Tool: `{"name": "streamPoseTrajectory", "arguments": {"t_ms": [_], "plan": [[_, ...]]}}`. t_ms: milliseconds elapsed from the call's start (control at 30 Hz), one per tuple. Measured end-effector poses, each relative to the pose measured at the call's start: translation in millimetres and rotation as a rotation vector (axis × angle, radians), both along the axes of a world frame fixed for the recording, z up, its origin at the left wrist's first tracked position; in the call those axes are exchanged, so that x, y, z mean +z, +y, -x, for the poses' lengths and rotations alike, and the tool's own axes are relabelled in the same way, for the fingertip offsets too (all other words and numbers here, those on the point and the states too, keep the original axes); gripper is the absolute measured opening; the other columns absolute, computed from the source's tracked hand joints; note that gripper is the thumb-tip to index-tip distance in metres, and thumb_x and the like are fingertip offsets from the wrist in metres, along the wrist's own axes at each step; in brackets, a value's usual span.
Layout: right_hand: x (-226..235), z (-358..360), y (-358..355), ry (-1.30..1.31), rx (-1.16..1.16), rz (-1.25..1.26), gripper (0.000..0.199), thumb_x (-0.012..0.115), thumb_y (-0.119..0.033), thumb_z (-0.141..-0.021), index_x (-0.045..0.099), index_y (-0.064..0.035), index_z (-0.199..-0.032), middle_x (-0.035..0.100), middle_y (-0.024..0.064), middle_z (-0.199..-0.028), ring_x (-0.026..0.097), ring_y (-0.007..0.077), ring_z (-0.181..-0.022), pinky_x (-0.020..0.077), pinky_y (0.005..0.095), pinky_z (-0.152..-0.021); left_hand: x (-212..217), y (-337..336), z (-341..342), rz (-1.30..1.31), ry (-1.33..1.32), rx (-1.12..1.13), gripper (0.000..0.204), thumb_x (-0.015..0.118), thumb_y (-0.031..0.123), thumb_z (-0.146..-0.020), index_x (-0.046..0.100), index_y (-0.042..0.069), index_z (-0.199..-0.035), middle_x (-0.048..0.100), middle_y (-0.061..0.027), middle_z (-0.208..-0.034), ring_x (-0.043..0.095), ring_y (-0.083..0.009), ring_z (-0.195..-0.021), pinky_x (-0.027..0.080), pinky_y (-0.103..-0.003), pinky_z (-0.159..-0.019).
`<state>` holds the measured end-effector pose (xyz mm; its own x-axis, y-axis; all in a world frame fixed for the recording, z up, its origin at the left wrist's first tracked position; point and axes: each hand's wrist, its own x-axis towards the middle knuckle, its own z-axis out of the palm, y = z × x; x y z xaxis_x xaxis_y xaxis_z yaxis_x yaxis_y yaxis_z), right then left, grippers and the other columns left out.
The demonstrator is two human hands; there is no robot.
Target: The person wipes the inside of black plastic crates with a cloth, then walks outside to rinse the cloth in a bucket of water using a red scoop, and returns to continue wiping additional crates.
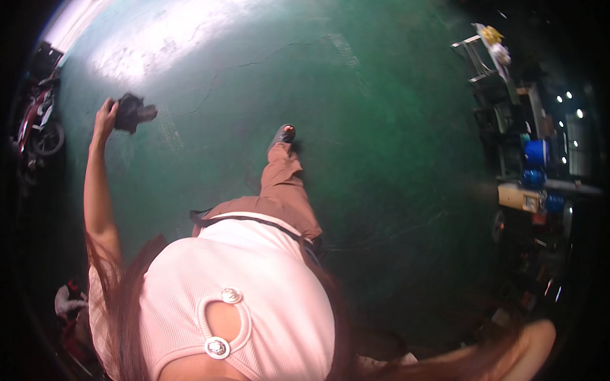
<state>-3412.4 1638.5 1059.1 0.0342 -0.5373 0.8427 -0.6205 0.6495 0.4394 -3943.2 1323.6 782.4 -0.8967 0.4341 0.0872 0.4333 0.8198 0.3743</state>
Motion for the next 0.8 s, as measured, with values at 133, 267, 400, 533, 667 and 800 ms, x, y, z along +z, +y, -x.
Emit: {"name": "streamPoseTrajectory", "arguments": {"t_ms": [133,267,400,533,667,800], "plan": [[-41,129,90,-0.142,0.109,-0.004,0.037,0.046,-0.034,-0.088,0.051,-0.0112,-0.117,0.052,0.0047,-0.122,0.043,0.0186,-0.118,0.0332,0.0455,-0.098,10,88,118,-0.087,0.088,0.057,0.029,0.049,0.028,-0.088,0.056,0.0,-0.094,0.061,-0.0141,-0.081,0.058,-0.0216,-0.077,0.044,-0.032,-0.072],[-91,258,183,-0.354,0.231,0.079,0.037,0.046,-0.034,-0.088,0.052,-0.0107,-0.116,0.053,0.0052,-0.121,0.043,0.0189,-0.117,0.0331,0.046,-0.097,56,97,208,-0.018,0.061,0.105,0.026,0.05,0.026,-0.088,0.054,0.001,-0.091,0.057,-0.0114,-0.076,0.054,-0.0171,-0.072,0.043,-0.029,-0.07],[-146,369,280,-0.6,0.286,0.182,0.037,0.046,-0.034,-0.088,0.052,-0.0103,-0.116,0.053,0.0057,-0.12,0.044,0.0192,-0.116,0.0331,0.0465,-0.097,93,151,246,0.093,0.083,0.115,0.023,0.049,0.024,-0.089,0.053,0.001,-0.091,0.056,-0.0114,-0.076,0.054,-0.0178,-0.072,0.042,-0.03,-0.07],[-196,493,361,-0.806,0.266,0.277,0.037,0.045,-0.034,-0.088,0.053,-0.0099,-0.115,0.053,0.0062,-0.119,0.044,0.0195,-0.115,0.033,0.0471,-0.097,115,205,355,0.187,0.104,0.15,0.02,0.049,0.021,-0.089,0.053,0.001,-0.09,0.056,-0.0135,-0.078,0.056,-0.0213,-0.075,0.042,-0.032,-0.072],[-229,593,435,-1.009,0.123,0.402,0.037,0.045,-0.034,-0.087,0.053,-0.0095,-0.114,0.054,0.0067,-0.119,0.045,0.0197,-0.115,0.0329,0.0476,-0.097,129,281,482,0.128,0.079,0.095,0.022,0.049,0.023,-0.089,0.053,0.001,-0.092,0.058,-0.0154,-0.08,0.057,-0.0261,-0.076,0.043,-0.034,-0.073],[-262,679,519,-1.205,-0.046,0.594,0.037,0.045,-0.034,-0.087,0.054,-0.0091,-0.113,0.054,0.0073,-0.118,0.045,0.02,-0.114,0.0328,0.0481,-0.096,132,448,617,0.213,0.095,-0.049,0.023,0.048,0.024,-0.089,0.053,0.002,-0.095,0.059,-0.0157,-0.084,0.058,-0.0279,-0.08,0.043,-0.035,-0.074]]}}
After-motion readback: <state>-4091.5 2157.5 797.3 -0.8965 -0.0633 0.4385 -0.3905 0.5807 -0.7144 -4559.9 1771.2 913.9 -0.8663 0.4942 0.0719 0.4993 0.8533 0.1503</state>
